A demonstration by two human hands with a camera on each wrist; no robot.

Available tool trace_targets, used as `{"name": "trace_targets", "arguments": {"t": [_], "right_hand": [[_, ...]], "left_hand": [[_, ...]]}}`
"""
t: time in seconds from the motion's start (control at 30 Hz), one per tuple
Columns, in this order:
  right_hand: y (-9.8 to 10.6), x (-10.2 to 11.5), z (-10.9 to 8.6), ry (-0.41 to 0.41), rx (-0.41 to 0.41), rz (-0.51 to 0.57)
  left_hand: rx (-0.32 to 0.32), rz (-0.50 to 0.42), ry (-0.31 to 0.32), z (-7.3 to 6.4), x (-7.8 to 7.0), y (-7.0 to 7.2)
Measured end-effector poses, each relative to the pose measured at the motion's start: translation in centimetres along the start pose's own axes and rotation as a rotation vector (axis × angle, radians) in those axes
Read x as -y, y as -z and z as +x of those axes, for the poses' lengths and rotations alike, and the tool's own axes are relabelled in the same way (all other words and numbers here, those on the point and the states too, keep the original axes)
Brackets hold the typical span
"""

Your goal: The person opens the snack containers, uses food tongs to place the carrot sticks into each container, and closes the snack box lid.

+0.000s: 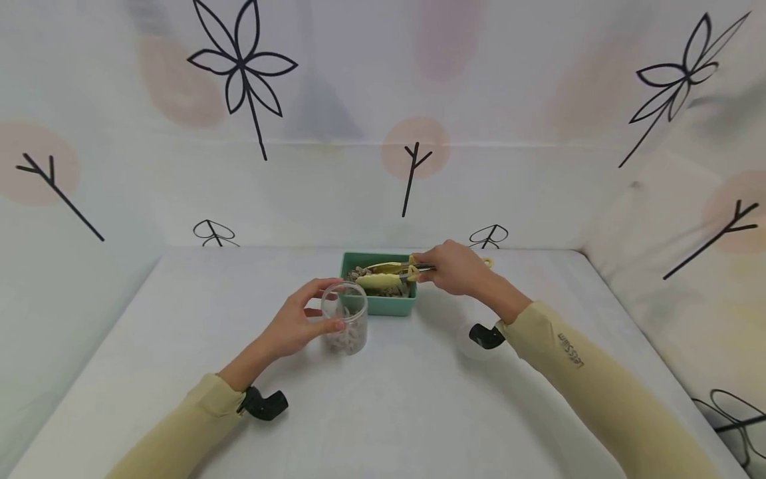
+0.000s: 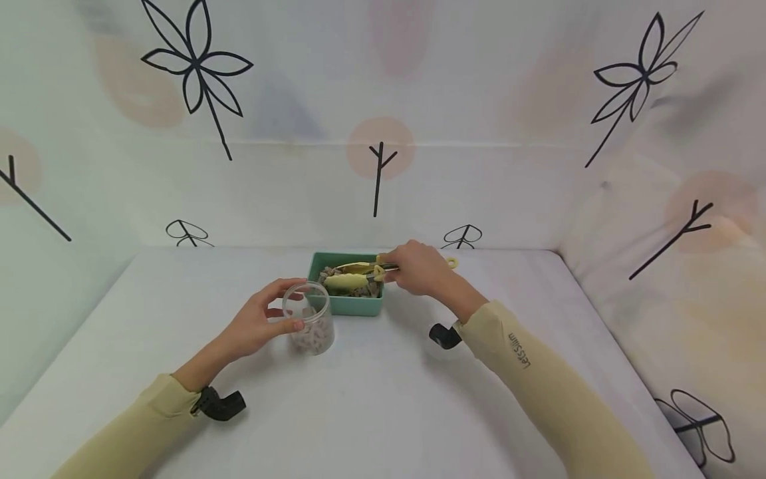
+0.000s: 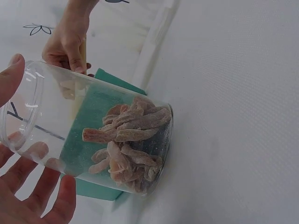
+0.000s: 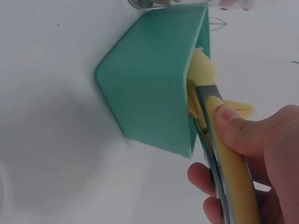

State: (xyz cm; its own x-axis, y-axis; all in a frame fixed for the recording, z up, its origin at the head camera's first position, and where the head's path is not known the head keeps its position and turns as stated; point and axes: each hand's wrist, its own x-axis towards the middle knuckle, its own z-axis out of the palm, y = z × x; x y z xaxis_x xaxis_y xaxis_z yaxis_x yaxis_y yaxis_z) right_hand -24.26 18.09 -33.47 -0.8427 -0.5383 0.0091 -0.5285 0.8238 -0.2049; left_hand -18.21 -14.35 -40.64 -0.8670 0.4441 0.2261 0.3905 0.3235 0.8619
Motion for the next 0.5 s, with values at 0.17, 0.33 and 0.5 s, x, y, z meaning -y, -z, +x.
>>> {"name": "trace_targets", "arguments": {"t": [0.17,0.33,0.5], "right_hand": [[0.8,-0.5,-0.9,-0.037,-0.031,0.027],[1.4,-0.8,-1.5,-0.051,-0.072,0.059],[2.0,-0.8,-2.0,-0.058,-0.107,0.134]], "left_hand": [[-0.026,0.002,-0.001,-0.2,-0.2,-0.3],[-0.056,0.011,0.004,-0.4,-0.2,-0.5],[-0.061,-0.022,0.011,-0.4,0.0,-0.6]]}}
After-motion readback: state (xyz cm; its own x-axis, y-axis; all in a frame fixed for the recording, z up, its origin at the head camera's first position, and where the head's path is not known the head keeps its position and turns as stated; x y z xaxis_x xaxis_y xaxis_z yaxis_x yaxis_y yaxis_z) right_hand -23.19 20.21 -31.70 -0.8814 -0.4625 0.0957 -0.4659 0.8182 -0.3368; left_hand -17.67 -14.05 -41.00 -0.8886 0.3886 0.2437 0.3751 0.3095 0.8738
